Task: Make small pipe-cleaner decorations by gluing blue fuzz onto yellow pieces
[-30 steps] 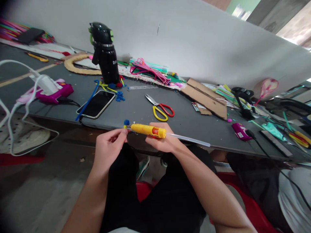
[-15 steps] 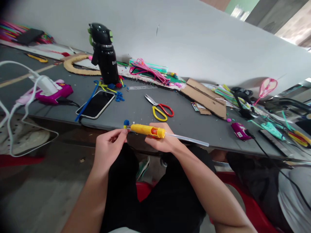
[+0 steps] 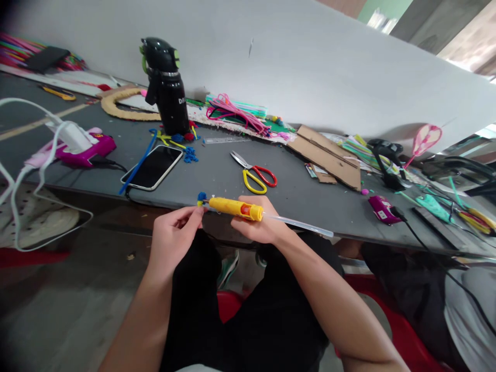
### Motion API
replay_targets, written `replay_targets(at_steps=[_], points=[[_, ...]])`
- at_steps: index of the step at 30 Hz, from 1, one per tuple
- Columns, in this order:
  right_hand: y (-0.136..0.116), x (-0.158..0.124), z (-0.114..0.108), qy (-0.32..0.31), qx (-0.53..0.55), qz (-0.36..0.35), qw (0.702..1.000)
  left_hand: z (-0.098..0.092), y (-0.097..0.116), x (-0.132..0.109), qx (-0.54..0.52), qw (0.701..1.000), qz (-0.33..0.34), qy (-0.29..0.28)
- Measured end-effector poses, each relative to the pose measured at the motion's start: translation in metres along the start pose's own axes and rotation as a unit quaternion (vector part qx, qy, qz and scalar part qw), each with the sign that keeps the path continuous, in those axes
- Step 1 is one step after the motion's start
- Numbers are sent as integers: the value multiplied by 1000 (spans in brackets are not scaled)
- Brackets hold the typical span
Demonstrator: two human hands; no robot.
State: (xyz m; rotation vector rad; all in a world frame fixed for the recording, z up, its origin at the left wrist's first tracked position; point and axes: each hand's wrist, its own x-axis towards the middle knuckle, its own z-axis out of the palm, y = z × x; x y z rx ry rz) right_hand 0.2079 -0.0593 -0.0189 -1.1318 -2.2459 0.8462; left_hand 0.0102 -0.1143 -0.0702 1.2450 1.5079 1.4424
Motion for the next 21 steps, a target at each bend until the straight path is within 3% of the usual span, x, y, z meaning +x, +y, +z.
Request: replay_targets(at_steps=[9,14,17,21], points=[[1,2,-1,20,-25,-10,999,-2,1,0,2,1000,4,-16],[9,5,-11,73,7,41,997,-6,3,0,-11,999,10,-36],[30,16,-32,151,1,100,983,-8,2,-1,-29,998,2,-49],[82,37,-69,235,-36,196,951,-10,1,0,-42,998,-2,-52]])
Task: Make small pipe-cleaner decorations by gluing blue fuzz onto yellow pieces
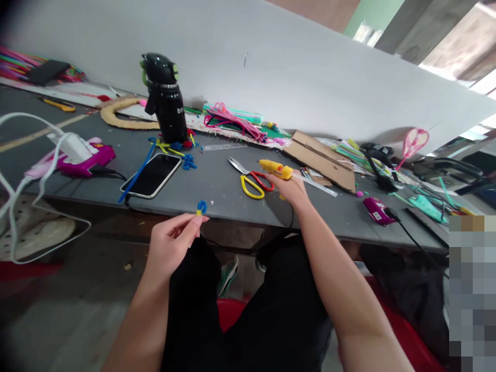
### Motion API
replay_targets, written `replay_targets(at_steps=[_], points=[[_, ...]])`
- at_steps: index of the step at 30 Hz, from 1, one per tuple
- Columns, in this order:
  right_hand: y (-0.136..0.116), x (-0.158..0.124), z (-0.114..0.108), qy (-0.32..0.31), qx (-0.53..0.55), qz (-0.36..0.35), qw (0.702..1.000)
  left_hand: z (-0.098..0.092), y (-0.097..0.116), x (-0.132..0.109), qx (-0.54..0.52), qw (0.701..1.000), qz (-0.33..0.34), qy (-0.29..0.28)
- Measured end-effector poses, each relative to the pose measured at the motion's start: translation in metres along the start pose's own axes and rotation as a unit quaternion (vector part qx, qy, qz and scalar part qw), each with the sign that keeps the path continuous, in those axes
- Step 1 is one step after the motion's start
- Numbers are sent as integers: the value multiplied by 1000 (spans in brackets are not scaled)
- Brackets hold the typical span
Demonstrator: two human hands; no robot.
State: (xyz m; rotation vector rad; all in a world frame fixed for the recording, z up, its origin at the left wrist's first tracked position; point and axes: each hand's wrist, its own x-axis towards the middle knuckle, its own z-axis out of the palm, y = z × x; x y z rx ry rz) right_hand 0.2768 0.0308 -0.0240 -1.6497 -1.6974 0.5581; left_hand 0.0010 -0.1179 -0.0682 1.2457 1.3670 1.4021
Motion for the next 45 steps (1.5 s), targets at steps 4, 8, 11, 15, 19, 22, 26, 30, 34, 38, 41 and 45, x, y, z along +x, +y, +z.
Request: replay_targets(at_steps=[4,8,11,15,19,22,26,30,34,38,41,45], points=[[43,41,-5,21,-53,105,993,-1,1,1,0,1000,16,-8],[62,54,0,2,-52,108,993,-3,0,3,0,1000,18,-6],[60,49,-6,-22,-72,107,991,-5,-1,3,-4,1000,16,-6],[50,24,-35,-54,-154,122,979,-8,-1,4,-20,1000,4,-4],[23,-16,-55,-37,-290,105,951,-9,-1,4,-32,999,-6,-1],[-13,-31,-33,-118,-175,-35,977,-8,-2,4,-32,999,-4,-2],[-64,-7,46,-202,-83,-206,954,-9,-6,7,-33,999,1,11],[-95,36,129,-181,-65,-223,956,-17,-10,8,-32,999,4,29],[-108,58,179,-174,-68,-223,957,-27,-16,9,-28,998,-6,51],[-114,62,197,-177,-95,-219,955,-32,-20,10,-33,998,-18,57],[-117,63,202,-177,-120,-210,954,-32,-19,11,-29,998,-20,55],[-121,63,207,-189,-146,-194,951,-31,-18,11,-27,998,-21,54]])
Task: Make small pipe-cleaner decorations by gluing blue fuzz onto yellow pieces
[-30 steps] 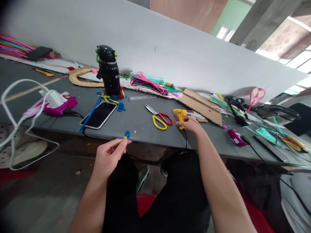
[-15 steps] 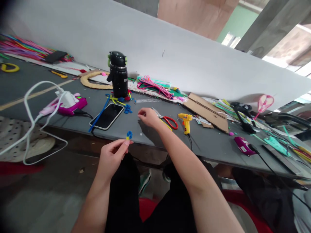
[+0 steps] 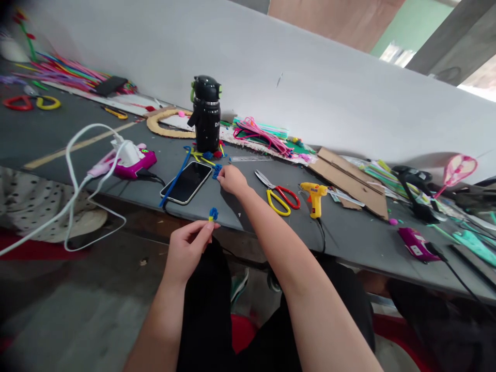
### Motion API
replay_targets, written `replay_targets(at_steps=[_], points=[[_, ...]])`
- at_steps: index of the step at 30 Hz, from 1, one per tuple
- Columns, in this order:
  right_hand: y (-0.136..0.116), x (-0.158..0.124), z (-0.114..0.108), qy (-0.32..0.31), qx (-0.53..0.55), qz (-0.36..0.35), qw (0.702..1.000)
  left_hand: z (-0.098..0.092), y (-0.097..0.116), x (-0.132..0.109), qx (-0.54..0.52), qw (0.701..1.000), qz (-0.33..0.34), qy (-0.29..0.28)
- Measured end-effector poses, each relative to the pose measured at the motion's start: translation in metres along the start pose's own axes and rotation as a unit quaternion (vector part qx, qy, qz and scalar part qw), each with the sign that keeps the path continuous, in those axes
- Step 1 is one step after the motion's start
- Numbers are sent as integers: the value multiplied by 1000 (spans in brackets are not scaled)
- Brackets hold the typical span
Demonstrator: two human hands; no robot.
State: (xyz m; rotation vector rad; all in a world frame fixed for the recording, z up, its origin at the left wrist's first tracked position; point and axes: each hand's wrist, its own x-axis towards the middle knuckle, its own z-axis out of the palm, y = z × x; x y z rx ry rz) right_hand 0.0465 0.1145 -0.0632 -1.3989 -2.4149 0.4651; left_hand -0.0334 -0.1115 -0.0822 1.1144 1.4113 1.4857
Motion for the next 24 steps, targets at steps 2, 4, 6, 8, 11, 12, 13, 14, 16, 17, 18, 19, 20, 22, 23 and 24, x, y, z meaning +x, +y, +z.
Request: replay_targets(at_steps=[2,4,6,8,11,12,13,14,16,17,18,19,20,22,23,24], points=[[0,0,0,-12,-7,2,1000,-1,0,0,-2,1000,0,1],[1,-1,-1,-18,-13,3,1000,-2,-2,1,-2,1000,-1,3],[4,-5,-5,-15,-13,6,1000,-2,-3,1,0,1000,-2,2],[8,-10,-11,-5,-7,12,1000,-1,-4,1,-1,1000,-1,-1],[12,-18,-19,11,14,24,1000,3,-5,1,-10,1000,0,-4],[12,-21,-21,14,26,27,999,4,-4,1,-13,1000,-1,-5],[13,-23,-23,17,40,29,999,5,-4,1,-15,1000,-3,-7],[13,-25,-25,18,57,30,998,6,-4,1,-16,1000,-4,-8],[13,-27,-28,22,94,32,995,7,-3,0,-15,1000,-4,-11],[13,-29,-28,25,114,34,993,8,-3,0,-15,1000,-4,-11],[13,-30,-29,27,135,36,990,8,-3,0,-17,1000,-3,-7],[12,-32,-30,26,156,37,987,8,-3,0,-22,1000,-4,-3],[12,-33,-31,23,178,39,983,8,-4,1,-31,999,-5,4],[11,-39,-34,14,215,41,976,8,-6,2,-59,998,-13,21],[11,-44,-35,11,235,41,971,9,-7,3,-73,997,-17,30],[11,-50,-37,7,261,39,964,10,-8,4,-87,995,-20,39]])
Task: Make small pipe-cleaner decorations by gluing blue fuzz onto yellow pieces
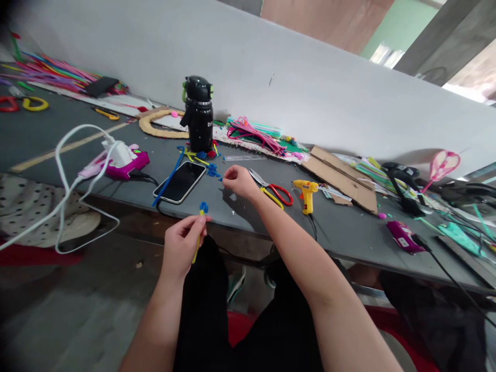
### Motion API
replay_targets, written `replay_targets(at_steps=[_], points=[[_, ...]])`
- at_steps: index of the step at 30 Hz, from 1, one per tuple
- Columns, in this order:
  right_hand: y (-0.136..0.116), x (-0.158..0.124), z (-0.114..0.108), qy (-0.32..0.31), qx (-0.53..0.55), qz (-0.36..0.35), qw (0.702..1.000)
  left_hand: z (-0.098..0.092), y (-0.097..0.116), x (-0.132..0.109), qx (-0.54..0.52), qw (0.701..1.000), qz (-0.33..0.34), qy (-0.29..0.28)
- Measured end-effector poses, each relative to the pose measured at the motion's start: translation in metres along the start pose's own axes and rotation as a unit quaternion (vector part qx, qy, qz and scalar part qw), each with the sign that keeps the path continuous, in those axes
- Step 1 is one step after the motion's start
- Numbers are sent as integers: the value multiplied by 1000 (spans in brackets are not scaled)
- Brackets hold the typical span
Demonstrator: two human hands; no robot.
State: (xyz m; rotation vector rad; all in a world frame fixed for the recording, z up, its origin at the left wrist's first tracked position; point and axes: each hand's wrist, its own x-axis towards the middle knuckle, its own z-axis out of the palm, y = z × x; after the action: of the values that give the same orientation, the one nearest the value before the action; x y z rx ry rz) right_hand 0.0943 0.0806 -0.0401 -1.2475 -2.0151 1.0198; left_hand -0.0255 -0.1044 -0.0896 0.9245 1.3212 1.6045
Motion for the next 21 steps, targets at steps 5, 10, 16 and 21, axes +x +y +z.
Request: replay_targets(at_steps=[5,10,16,21], points=[[-1,-50,-8,-49,208,-6,977,8,1,1,-34,999,-6,22],[-10,-100,-6,-84,279,-14,957,21,6,-3,-41,999,-27,12],[-17,-116,1,-98,298,-21,949,27,9,-6,-56,998,-29,8],[-12,-116,1,-101,278,-13,955,25,7,-4,-65,997,-14,26]])
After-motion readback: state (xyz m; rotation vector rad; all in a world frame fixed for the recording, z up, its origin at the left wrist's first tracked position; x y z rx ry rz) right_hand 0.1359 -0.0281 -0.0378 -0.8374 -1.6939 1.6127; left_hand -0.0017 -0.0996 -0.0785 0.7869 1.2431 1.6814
